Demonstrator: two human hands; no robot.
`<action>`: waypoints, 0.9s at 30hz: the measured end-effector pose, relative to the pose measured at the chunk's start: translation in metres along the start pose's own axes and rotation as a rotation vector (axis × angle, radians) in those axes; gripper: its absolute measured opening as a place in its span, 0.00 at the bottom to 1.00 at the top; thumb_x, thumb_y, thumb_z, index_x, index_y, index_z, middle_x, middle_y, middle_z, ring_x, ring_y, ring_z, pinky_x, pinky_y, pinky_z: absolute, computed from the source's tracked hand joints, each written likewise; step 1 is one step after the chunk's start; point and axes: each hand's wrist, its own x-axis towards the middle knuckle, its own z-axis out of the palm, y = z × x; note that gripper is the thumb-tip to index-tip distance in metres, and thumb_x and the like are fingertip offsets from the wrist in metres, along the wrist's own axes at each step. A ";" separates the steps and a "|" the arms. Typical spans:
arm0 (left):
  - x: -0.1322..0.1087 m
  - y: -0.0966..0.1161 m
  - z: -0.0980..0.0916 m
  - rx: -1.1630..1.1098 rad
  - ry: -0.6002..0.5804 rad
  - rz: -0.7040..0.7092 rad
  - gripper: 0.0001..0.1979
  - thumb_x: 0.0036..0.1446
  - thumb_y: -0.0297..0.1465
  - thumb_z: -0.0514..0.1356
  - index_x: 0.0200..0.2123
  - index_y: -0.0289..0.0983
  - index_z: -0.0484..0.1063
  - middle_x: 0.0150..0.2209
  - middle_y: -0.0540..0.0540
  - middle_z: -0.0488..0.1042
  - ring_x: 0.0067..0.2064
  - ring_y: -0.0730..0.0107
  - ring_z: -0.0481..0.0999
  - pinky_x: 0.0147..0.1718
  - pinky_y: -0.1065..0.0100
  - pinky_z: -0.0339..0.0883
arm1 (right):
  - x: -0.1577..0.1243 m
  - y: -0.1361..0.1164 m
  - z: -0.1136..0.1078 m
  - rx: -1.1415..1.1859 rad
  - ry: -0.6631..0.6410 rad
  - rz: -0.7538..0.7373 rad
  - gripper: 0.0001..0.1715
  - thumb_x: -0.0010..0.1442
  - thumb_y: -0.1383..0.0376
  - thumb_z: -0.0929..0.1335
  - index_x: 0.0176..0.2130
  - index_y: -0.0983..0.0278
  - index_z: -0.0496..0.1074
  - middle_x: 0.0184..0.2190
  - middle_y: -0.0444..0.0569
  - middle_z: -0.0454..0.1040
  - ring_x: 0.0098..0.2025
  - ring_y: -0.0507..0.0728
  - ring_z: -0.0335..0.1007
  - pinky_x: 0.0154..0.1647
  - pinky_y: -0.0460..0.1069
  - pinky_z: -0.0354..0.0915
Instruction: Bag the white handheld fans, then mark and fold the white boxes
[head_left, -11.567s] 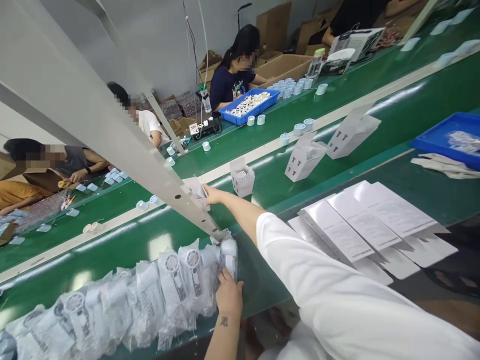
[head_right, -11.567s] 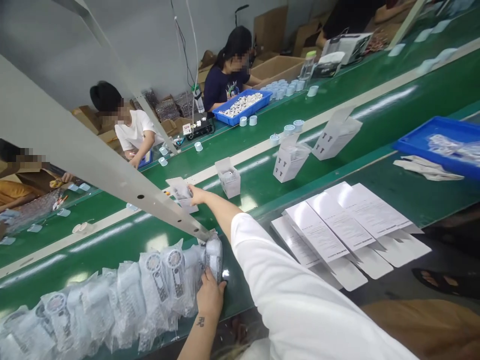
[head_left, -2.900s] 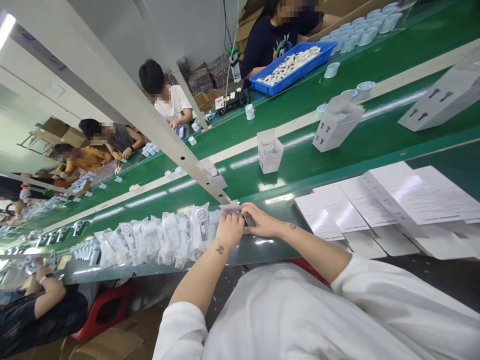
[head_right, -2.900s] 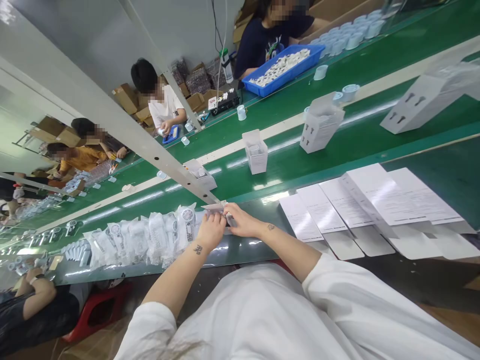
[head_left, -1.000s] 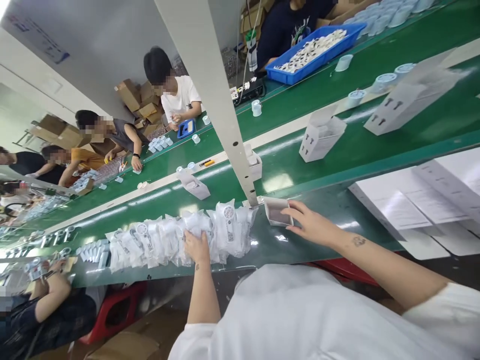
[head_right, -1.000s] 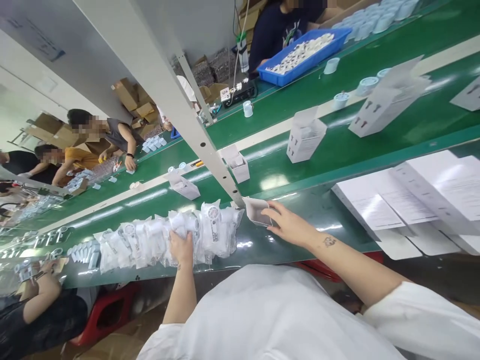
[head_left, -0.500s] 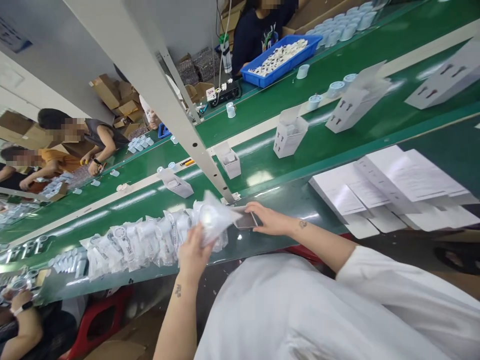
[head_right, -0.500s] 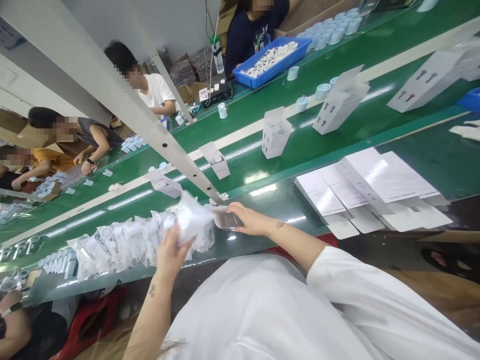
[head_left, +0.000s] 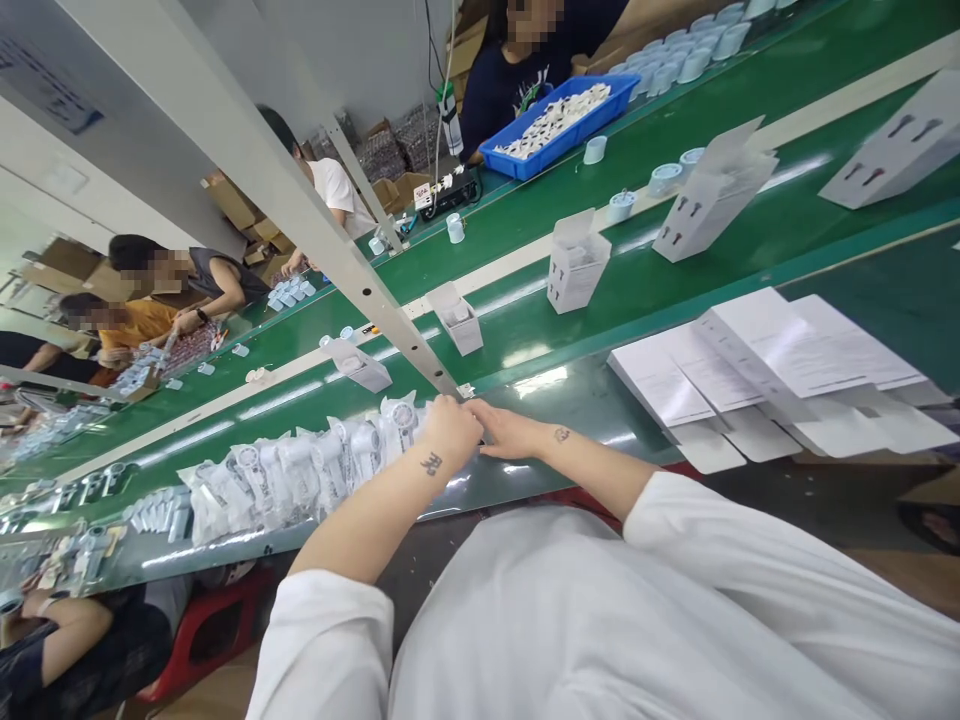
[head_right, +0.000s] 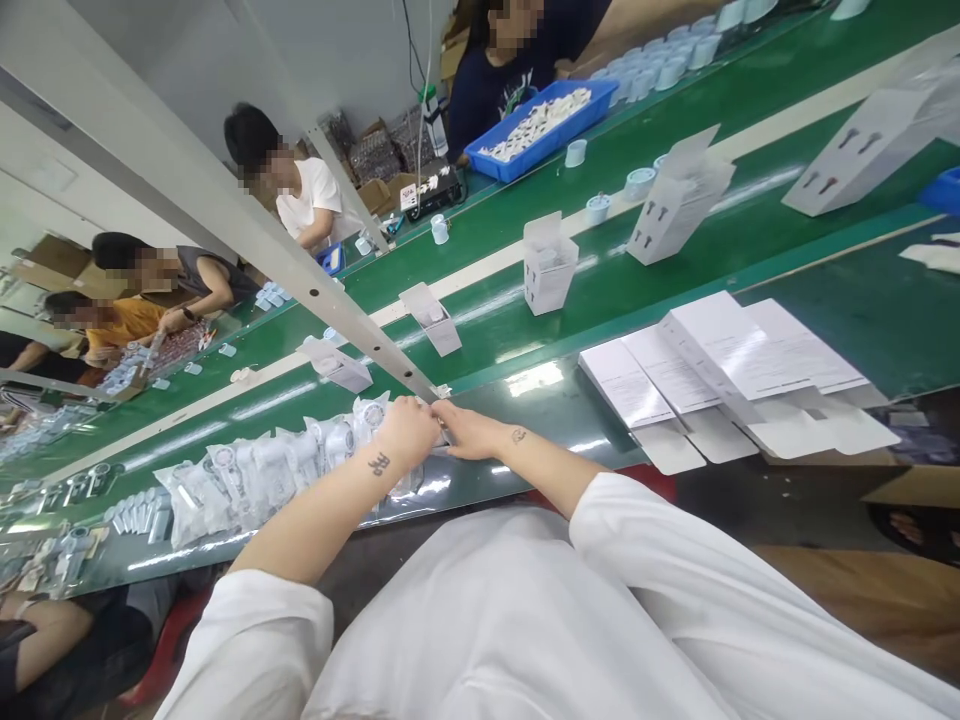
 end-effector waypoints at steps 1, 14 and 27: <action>0.002 0.002 0.002 0.040 0.038 0.069 0.11 0.49 0.25 0.64 0.39 0.32 0.76 0.42 0.34 0.76 0.48 0.49 0.72 0.46 0.54 0.63 | -0.002 0.002 0.000 0.000 0.013 0.014 0.40 0.48 0.70 0.71 0.57 0.62 0.55 0.55 0.57 0.61 0.57 0.65 0.64 0.56 0.60 0.63; -0.023 0.003 0.100 -0.228 0.382 -0.169 0.27 0.51 0.35 0.66 0.54 0.37 0.66 0.63 0.31 0.57 0.62 0.40 0.59 0.51 0.46 0.65 | -0.022 -0.003 0.008 0.160 0.129 0.090 0.37 0.49 0.72 0.69 0.56 0.59 0.59 0.58 0.57 0.59 0.59 0.64 0.62 0.54 0.60 0.66; -0.088 -0.068 0.084 -0.402 0.861 -0.091 0.14 0.58 0.21 0.51 0.37 0.41 0.73 0.36 0.44 0.75 0.39 0.65 0.75 0.40 0.65 0.71 | -0.147 0.020 -0.031 0.464 1.504 1.070 0.20 0.54 0.52 0.67 0.36 0.58 0.54 0.28 0.38 0.59 0.23 0.49 0.59 0.28 0.53 0.73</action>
